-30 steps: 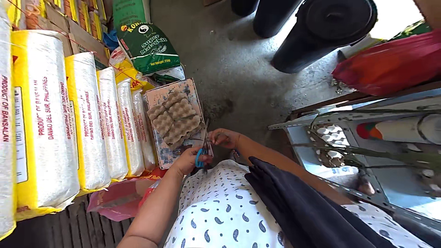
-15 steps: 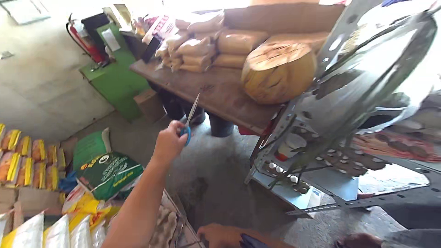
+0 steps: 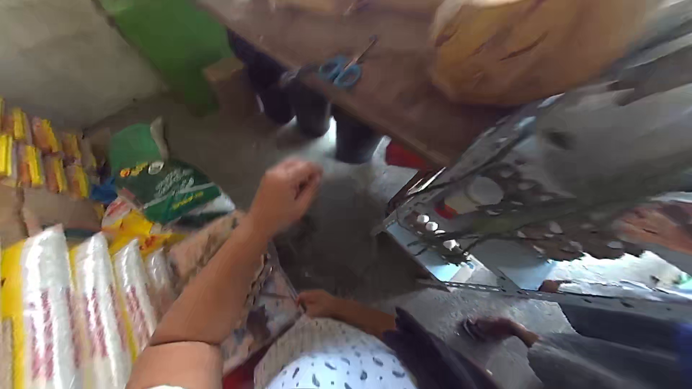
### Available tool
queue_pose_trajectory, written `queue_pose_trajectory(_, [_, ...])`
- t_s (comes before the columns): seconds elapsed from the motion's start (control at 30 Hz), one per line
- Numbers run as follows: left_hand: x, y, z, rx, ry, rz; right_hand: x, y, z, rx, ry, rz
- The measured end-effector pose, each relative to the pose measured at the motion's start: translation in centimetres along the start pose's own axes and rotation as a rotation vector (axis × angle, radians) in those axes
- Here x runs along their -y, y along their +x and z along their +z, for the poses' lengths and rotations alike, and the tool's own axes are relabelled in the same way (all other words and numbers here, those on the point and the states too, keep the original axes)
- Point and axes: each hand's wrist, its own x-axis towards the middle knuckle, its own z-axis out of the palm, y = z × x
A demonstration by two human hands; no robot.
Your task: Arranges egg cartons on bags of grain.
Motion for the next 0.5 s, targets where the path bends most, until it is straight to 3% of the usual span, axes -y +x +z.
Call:
queue_pose_trajectory(0.1, [5.2, -18.0, 7.1, 0.842, -0.010, -0.695, 2.9, 0.6, 1.0, 0.169, -0.108, -0.137])
queue_pose_trajectory(0.13, [6.0, -24.4, 9.4, 1.010, -0.051, -0.805, 3.5, 1.1, 1.9, 0.212, -0.138, -0.222])
queue_pose_trajectory(0.17, [6.0, -30.0, 11.1, 1.059, -0.115, -0.860, 4.1, 1.6, 2.9, 0.263, -0.169, -0.301])
queue_pose_trajectory(0.23, [4.9, -38.1, 13.5, 0.882, -0.279, -0.913, 5.4, 2.6, 4.9, 0.397, -0.259, -0.401])
queue_pose_trajectory(0.37, [3.9, -43.8, 14.7, 0.447, -0.238, -1.166, 8.8, 4.7, 8.5, 0.754, -0.497, -0.450])
queue_pose_trajectory(0.43, [4.0, -46.2, 14.7, 0.378, -0.205, -1.213, 9.6, 6.2, 10.0, 0.787, -0.482, -0.560])
queue_pose_trajectory(0.5, [2.7, -47.5, 13.4, 0.455, -0.293, -1.319, 10.3, 7.9, 10.9, 0.674, -0.385, -0.629])
